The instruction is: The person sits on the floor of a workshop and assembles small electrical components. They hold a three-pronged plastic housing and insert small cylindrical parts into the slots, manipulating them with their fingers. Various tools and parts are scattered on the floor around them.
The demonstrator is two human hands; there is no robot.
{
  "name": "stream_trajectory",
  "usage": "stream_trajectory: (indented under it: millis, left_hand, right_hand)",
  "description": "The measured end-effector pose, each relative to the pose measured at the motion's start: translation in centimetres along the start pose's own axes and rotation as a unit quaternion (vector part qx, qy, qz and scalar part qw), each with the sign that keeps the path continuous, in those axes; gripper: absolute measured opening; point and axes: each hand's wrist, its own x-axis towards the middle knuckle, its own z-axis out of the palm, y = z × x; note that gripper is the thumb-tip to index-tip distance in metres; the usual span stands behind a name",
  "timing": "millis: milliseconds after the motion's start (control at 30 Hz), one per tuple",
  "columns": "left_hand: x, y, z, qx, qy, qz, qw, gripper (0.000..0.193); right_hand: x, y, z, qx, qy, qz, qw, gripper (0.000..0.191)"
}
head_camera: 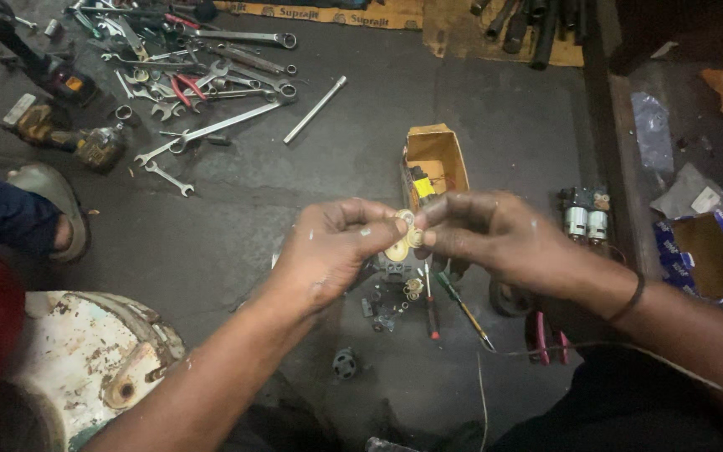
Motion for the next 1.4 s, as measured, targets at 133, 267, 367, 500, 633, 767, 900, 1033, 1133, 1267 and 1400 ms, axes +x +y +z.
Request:
stream_trajectory:
  millis: [133,267,367,500,633,767,900,1033,1133,1267,1400]
  left_hand:
    - [0.5,-0.6,-0.3,-0.045,-0.024,0.015,0.999,0.032]
    - [0.8,-0.6,-0.5,-0.075,-0.032,-0.006,0.997,0.030]
    - [0.9,-0.3,-0.5,-0.102,-0.043,-0.005,0.994,0.026]
    - [0.6,0.1,-0.3,-0.122,-0.048,-0.008,0.991,0.025]
    - [0.3,0.5,-0.3,-0.104,-0.029,-0.022,0.994,0.027]
    - [0.0,0.6,-0.2,-0.098,-0.044,0.022,0.994,0.028]
    - [-0.3,0.5,-0.4,-0.087,-0.051,0.045,0.994,0.027]
    - [-0.3,0.3,-0.3,-0.093,-0.054,0.065,0.992,0.025]
    - [-0.1,0.2,-0.3,-0.085,-0.053,0.075,0.992,0.024]
    - [0.1,-0.1,-0.3,-0.102,-0.062,0.081,0.990,0.024]
    - [0.3,-0.4,-0.3,-0.101,-0.055,0.078,0.990,0.025]
  right_hand:
    - [0.1,0.0,-0.1,0.091,-0.017,0.030,0.995,0.032]
    - [-0.3,0.0,0.0,0.190,0.001,0.053,0.980,0.030]
    - [-0.5,-0.1,-0.2,0.217,-0.019,0.023,0.976,0.028]
    - [-0.7,-0.2,-0.4,0.243,-0.006,0.016,0.970,0.025]
    - [-0.6,-0.2,-0.4,0.268,-0.004,0.001,0.963,0.024]
    - [-0.5,-0.4,-0.4,0.264,-0.019,-0.063,0.962,0.024]
    - [-0.7,-0.5,-0.5,0.180,0.013,-0.085,0.980,0.022]
    - [-0.7,-0.5,-0.6,0.157,0.004,-0.121,0.980,0.020]
    - [-0.6,-0.4,-0.6,0.158,-0.006,-0.134,0.978,0.020]
    - [-0.5,-0.1,-0.7,0.145,-0.009,-0.153,0.978,0.025]
    - [-0.5,0.1,-0.7,0.151,-0.024,-0.190,0.970,0.025]
